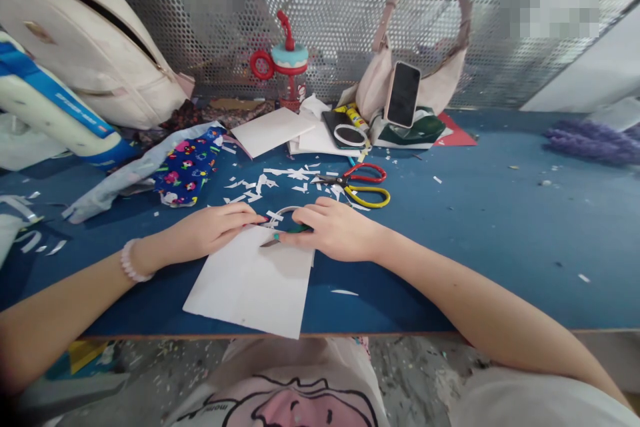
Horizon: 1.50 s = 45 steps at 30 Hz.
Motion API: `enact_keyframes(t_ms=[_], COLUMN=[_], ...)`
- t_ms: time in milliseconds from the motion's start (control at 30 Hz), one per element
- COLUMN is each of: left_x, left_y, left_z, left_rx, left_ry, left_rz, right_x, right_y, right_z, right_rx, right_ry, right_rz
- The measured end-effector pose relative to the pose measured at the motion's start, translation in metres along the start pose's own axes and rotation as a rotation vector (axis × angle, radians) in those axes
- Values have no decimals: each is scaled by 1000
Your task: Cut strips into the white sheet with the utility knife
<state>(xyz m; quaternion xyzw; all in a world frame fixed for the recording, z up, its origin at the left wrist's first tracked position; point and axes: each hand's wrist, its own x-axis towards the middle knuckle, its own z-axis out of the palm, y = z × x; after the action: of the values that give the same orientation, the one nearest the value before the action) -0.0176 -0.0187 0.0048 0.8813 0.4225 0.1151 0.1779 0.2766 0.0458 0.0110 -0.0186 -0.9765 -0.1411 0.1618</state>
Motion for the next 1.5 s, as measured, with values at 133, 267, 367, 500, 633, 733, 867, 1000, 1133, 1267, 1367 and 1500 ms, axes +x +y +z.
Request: enact_keyframes(t_ms=[133, 267, 367, 500, 633, 733, 867, 1000, 1133, 1267, 1367, 1500], left_x=[0, -1, -1, -1, -1, -1, -1, -1, 0, -1, -1, -1], left_y=[-1, -2, -2, -1, -1, 0, 0, 0, -1, -1, -1, -1], left_z=[0, 1, 1, 1, 1, 1, 1, 1, 1, 2, 2, 3], left_rx=[-5, -6, -9, -17, -22, -22, -19, -17, -17, -21, -26, -32], left_ry=[-1, 1, -1, -4, 1, 5, 10, 9, 13, 17, 16, 16], left_rz=[2, -3, -8, 0, 4, 8, 11, 13, 13, 9, 6, 2], right_x=[-1, -4, -5, -3, -2, -2, -2, -2, -2, -2, -2, -2], right_y=[2, 6, 7, 6, 5, 5, 6, 6, 6, 5, 5, 4], right_z=[-1, 1, 5, 9, 9, 9, 9, 9, 10, 10, 10, 11], right_rx=[17, 13, 1, -2, -5, -17, -34, -43, -37, -26, -27, -46], right_ry=[-21, -2, 12, -1, -21, -32, -31, -4, -18, -32, -28, -15], right_rz=[-14, 23, 82, 137, 135, 130, 123, 110, 115, 124, 127, 123])
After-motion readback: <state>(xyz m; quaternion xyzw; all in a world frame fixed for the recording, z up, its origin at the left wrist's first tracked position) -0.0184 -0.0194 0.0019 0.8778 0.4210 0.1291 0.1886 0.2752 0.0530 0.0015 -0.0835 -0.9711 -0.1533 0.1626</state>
